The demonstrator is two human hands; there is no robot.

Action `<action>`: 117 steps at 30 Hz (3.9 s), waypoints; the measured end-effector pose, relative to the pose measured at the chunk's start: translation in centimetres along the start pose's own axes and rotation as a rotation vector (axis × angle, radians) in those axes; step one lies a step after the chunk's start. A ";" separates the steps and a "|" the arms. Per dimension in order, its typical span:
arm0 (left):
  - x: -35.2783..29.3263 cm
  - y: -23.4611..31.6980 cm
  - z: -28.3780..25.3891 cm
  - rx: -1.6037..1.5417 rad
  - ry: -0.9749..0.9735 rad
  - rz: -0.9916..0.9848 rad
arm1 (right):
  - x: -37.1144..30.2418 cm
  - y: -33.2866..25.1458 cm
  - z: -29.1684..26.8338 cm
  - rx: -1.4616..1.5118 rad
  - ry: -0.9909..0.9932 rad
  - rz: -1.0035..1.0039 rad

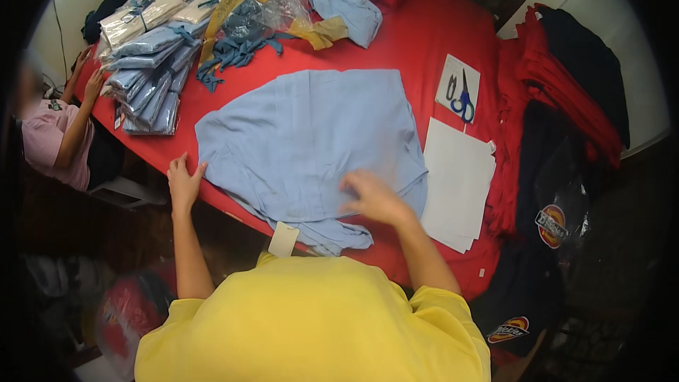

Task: The person folds light blue shirts using a cardboard guide, inserts them into plastic bags, and writes on a paper list. They handle multiple shirts, garment tags, and a pencil while working at a large red table.

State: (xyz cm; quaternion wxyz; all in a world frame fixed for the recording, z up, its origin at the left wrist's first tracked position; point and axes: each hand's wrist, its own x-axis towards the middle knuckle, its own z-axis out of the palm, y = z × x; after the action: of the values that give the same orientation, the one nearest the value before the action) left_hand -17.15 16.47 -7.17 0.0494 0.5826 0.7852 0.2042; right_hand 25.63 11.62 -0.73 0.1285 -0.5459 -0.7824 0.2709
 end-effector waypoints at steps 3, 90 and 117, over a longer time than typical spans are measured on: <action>-0.5 0.3 1.3 -0.069 0.063 0.121 | -0.7 0.2 5.2 -0.111 0.178 0.000; 8.0 -1.7 -5.7 -1.418 -0.316 -0.012 | -15.4 -2.1 5.2 1.009 1.243 0.489; 24.2 16.5 6.6 -0.264 -0.223 0.559 | -14.5 2.9 -0.7 -0.031 0.891 0.738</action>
State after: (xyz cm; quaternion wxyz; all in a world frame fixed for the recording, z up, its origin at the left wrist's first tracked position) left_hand -7.92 44.76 -3.08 0.1520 0.7828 0.5515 0.2448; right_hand 33.61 -0.86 -0.41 0.3344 -0.8459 -0.4143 0.0302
